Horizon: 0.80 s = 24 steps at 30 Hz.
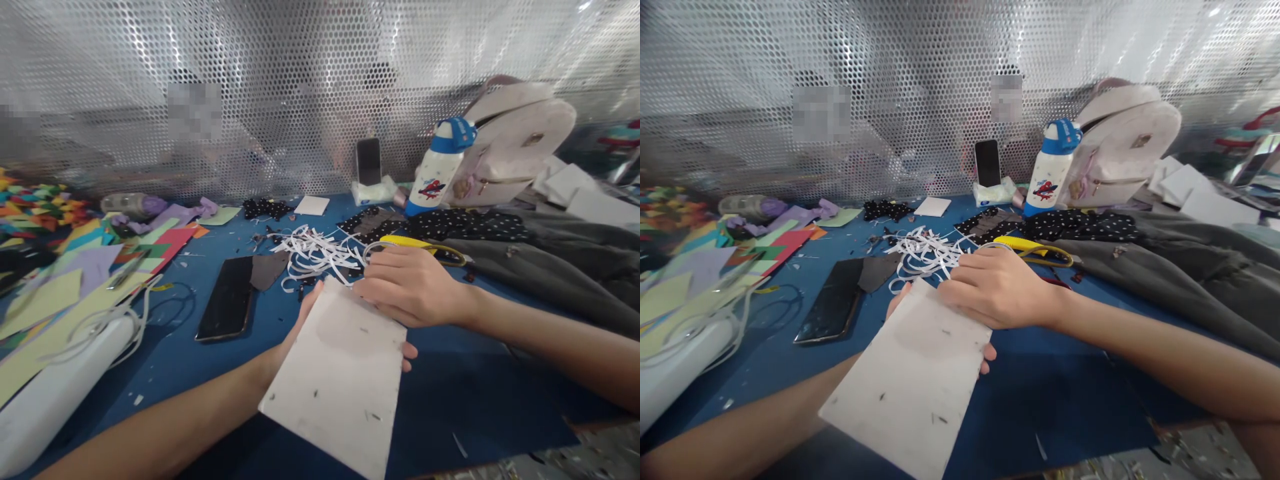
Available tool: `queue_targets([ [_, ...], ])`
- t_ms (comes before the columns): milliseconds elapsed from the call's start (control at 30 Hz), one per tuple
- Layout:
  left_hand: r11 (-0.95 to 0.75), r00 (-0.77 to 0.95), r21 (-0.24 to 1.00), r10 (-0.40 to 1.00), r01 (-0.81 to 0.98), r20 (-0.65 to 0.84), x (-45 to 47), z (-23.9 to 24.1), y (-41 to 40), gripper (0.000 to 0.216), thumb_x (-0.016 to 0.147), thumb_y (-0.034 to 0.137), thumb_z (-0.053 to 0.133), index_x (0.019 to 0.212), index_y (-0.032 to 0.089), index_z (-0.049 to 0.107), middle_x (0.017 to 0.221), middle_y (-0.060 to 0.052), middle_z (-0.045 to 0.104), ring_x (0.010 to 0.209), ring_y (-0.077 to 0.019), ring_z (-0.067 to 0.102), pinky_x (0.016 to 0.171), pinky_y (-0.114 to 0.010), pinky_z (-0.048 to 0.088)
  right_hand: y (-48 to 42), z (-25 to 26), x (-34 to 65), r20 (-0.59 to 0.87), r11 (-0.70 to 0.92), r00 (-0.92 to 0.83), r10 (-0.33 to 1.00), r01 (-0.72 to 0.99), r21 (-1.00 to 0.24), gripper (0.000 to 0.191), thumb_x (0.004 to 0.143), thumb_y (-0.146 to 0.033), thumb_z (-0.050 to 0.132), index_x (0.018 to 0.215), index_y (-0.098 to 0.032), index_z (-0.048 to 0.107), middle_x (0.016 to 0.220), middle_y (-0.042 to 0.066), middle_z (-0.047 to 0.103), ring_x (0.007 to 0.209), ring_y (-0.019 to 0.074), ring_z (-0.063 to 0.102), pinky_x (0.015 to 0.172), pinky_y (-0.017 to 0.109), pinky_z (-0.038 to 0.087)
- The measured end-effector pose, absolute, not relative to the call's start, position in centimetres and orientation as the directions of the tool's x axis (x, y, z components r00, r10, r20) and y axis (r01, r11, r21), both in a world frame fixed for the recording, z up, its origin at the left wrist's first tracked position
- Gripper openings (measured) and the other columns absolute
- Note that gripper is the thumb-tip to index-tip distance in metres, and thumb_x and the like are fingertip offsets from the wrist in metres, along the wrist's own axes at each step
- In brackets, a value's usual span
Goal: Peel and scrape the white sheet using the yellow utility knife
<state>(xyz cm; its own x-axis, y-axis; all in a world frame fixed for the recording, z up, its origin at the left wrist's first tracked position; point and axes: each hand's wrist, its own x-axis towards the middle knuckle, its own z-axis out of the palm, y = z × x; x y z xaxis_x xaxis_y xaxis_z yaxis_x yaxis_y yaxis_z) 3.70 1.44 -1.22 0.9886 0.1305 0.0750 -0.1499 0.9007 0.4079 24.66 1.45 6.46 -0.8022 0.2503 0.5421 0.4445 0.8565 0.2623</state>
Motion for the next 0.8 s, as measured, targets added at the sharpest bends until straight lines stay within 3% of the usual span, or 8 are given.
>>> queue_targets([
  [167,0.898,0.988,0.412,0.133,-0.155,0.082,3.75,-1.56,1.30,0.106,0.087,0.081,0.025,0.144,-0.007,0.044,0.133,-0.027,0.059,0.121,-0.0377,0.057,0.105,-0.045,0.036,1.52,6.41,24.82,0.540,0.891,-0.812,0.221,0.394,0.227,0.027,0.105,-0.026,0.036,0.093,-0.018,0.058,0.069,0.002,0.059,0.064,0.0186,0.050,0.061,0.033,0.033],
  [333,0.890,0.986,0.426,0.127,-0.161,0.106,3.80,-1.51,1.59,0.098,0.088,0.079,0.030,0.149,0.002,0.042,0.134,-0.025,0.061,0.122,-0.0350,0.060,0.106,-0.046,0.037,1.52,6.74,24.83,0.603,0.878,-0.735,0.309,0.464,0.116,0.023,0.103,-0.020,0.037,0.101,-0.015,0.060,0.074,0.005,0.061,0.066,0.0187,0.053,0.061,0.031,0.038],
  [467,0.883,0.989,0.449,0.101,-0.137,0.104,3.74,-1.56,1.54,0.102,0.087,0.080,0.030,0.148,-0.002,0.043,0.137,-0.025,0.058,0.124,-0.0333,0.058,0.106,-0.042,0.038,1.42,6.60,24.70,0.582,0.877,-0.762,0.285,0.452,0.162,0.027,0.104,-0.023,0.039,0.093,-0.015,0.062,0.071,0.004,0.062,0.066,0.0189,0.054,0.062,0.032,0.039],
  [567,0.872,0.992,0.474,0.087,-0.121,0.094,3.63,-1.73,1.40,0.106,0.086,0.083,0.027,0.146,-0.003,0.044,0.138,-0.026,0.056,0.125,-0.0348,0.056,0.106,-0.043,0.037,1.28,6.58,24.64,0.584,0.877,-0.763,0.276,0.449,0.171,0.028,0.104,-0.024,0.039,0.092,-0.016,0.062,0.071,0.004,0.062,0.065,0.0184,0.055,0.061,0.032,0.038],
  [667,0.850,0.995,0.519,0.059,-0.090,0.076,3.61,-1.89,1.39,0.106,0.087,0.083,0.021,0.144,-0.002,0.047,0.139,-0.027,0.054,0.129,-0.0368,0.053,0.107,-0.044,0.035,1.23,6.71,24.60,0.573,0.864,-0.741,0.349,0.492,0.109,0.027,0.104,-0.023,0.038,0.098,-0.015,0.063,0.073,0.004,0.064,0.065,0.0177,0.054,0.060,0.031,0.038],
  [800,0.780,0.999,0.623,0.025,-0.046,0.043,3.83,-2.14,1.52,0.119,0.079,0.093,0.016,0.146,-0.001,0.044,0.139,-0.028,0.053,0.131,-0.0448,0.049,0.108,-0.054,0.032,1.16,6.84,24.44,0.581,0.867,-0.715,0.390,0.498,0.031,0.026,0.104,-0.022,0.040,0.102,-0.014,0.064,0.077,0.006,0.066,0.069,0.0188,0.057,0.063,0.031,0.042],
])
